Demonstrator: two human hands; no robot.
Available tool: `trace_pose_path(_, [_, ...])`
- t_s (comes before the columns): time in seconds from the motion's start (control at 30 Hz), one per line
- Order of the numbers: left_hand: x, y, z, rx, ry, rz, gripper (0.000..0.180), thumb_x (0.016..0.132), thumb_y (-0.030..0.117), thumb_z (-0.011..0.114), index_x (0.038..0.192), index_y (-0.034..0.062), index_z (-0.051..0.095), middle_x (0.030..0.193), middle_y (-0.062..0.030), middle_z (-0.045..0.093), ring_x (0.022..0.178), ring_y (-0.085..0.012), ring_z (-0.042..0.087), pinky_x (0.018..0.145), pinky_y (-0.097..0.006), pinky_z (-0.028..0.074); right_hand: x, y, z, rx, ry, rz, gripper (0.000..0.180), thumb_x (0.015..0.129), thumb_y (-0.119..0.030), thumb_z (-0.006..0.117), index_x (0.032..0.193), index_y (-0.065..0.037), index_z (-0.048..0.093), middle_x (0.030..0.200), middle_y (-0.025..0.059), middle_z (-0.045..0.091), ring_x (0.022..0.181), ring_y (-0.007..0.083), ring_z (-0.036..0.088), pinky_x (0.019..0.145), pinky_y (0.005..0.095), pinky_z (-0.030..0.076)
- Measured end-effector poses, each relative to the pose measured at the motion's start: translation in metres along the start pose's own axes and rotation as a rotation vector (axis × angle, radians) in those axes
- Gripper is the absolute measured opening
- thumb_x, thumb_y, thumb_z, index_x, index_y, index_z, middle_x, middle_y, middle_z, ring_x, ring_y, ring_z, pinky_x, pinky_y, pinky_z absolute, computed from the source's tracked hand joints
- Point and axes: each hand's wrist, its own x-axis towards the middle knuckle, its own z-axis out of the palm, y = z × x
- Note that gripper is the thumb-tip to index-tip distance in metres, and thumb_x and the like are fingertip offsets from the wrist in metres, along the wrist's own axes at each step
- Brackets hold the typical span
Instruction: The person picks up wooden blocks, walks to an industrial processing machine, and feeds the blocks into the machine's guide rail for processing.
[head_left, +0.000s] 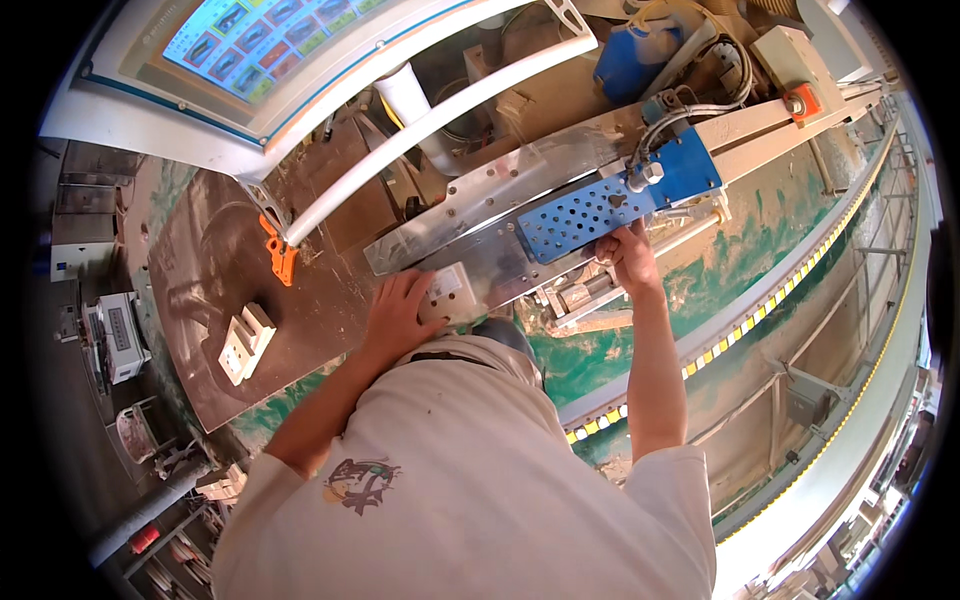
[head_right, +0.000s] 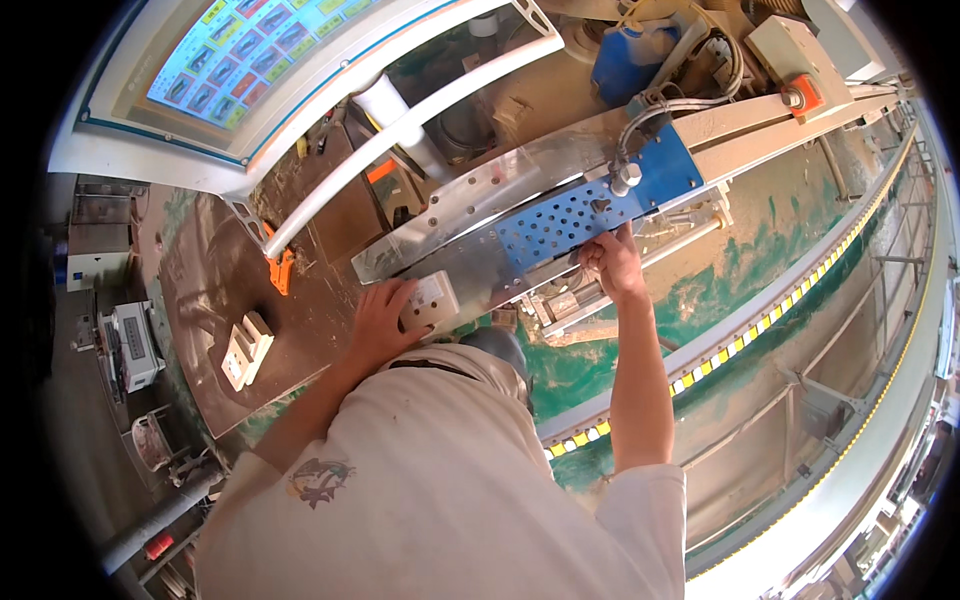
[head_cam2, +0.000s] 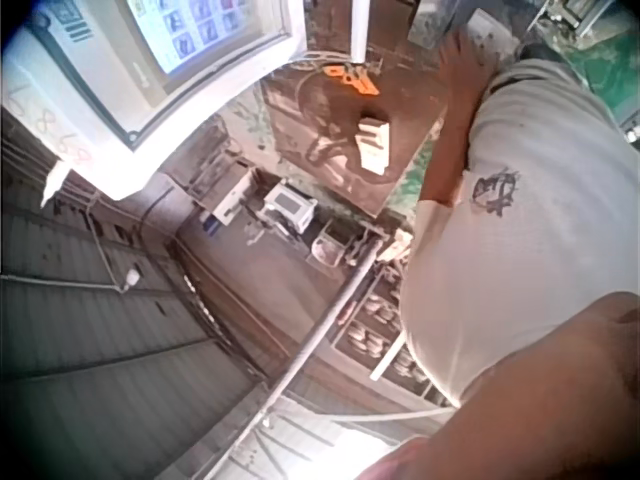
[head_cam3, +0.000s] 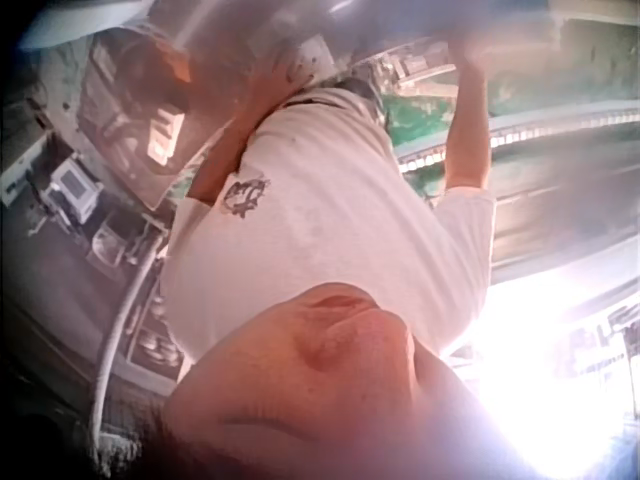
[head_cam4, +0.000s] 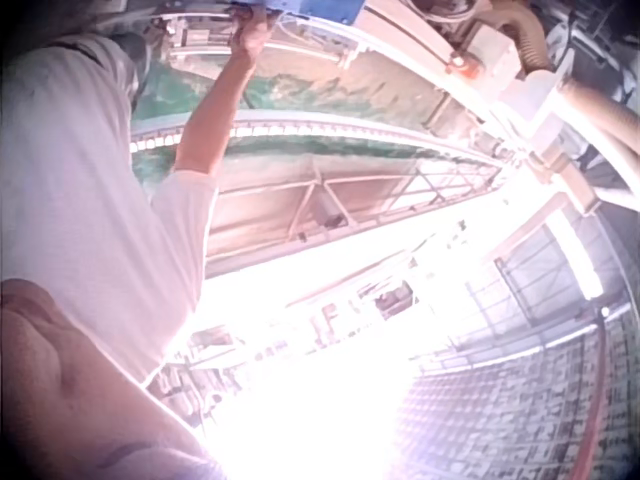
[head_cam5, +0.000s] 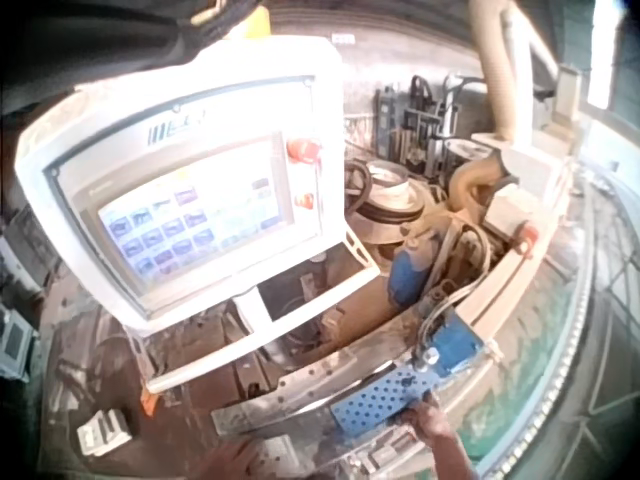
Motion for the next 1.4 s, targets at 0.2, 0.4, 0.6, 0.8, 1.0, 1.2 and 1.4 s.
trace_pose_path(0.2, [0.033,0.008,0.027,0.093,0.228,0.215,0.084,0.079,0.052,0.081,0.144,0.006,0.056,0.149,-0.0172,0.048,0.145,-0.0382,0.041,0.119,-0.061,0.028,-0.026,0.034,0.019,0.135,0.34,-0.141,0.065,0.102,-0.007,0.051,0.164,-0.003,0.034,0.08,0.0103,0.066,0.056,0.0136,0.055,0.05,0.027,0.045])
trace_pose_path(0.4, [0.053,0.003,0.047,0.063,0.38,0.129,0.09,0.081,0.064,0.078,0.147,0.0065,0.054,0.157,-0.0191,0.043,0.148,-0.0407,0.038,0.121,-0.069,0.021,-0.116,0.122,0.112,-0.107,0.083,0.17,0.048,0.099,-0.013,0.062,0.142,0.007,0.057,0.08,0.0062,0.068,0.06,0.0106,0.058,0.056,0.0244,0.046])
trace_pose_path(0.6, [0.03,-0.026,0.025,-0.11,0.357,0.147,0.077,0.083,0.053,0.081,0.143,0.0103,0.06,0.154,-0.0187,0.049,0.144,-0.0408,0.044,0.12,-0.064,0.029,-0.14,0.151,0.176,-0.209,-0.216,0.268,0.093,0.101,-0.007,0.057,0.172,-0.011,-0.004,0.098,0.0141,0.07,0.069,0.0165,0.063,0.062,0.0288,0.052])
trace_pose_path(0.8, [-0.087,-0.115,-0.077,-0.119,0.62,-0.153,0.044,0.082,0.02,0.084,0.122,0.007,0.072,0.138,-0.0142,0.065,0.128,-0.0373,0.059,0.111,-0.05,0.046,-0.137,0.171,0.212,-0.083,-0.148,0.321,0.07,0.099,-0.003,0.056,0.162,-0.007,0.024,0.102,0.0156,0.07,0.08,0.0206,0.066,0.083,0.0348,0.055])
trace_pose_path(1.0, [-0.237,-0.242,-0.149,0.155,0.569,-0.585,0.079,0.079,0.025,0.09,0.149,0.0133,0.055,0.152,-0.0127,0.053,0.137,-0.0399,0.049,0.115,-0.052,0.042,-0.137,0.193,0.197,-0.104,-0.157,0.153,0.038,0.106,-0.022,0.056,0.134,0.003,0.06,0.111,0.0201,0.073,0.089,0.0209,0.068,0.086,0.0329,0.052])
trace_pose_path(1.2, [-0.31,-0.286,-0.161,0.021,0.293,-0.597,0.096,0.072,0.025,0.094,0.155,0.0115,0.049,0.151,-0.0142,0.051,0.138,-0.0386,0.048,0.12,-0.049,0.041,-0.143,0.195,0.22,-0.152,-0.086,0.185,0.091,0.106,-0.017,0.052,0.168,-0.007,-0.014,0.125,0.026,0.072,0.076,0.0183,0.065,0.076,0.0303,0.053])
trace_pose_path(1.4, [-0.288,-0.269,-0.161,0.112,0.377,-0.505,0.088,0.069,0.021,0.093,0.147,0.0077,0.055,0.134,-0.0154,0.057,0.122,-0.0405,0.053,0.108,-0.05,0.046,-0.131,0.216,0.214,0.081,-0.101,0.328,0.101,0.103,-0.007,0.056,0.167,-0.008,-0.022,0.119,0.0263,0.071,0.077,0.0215,0.067,0.077,0.0333,0.057])
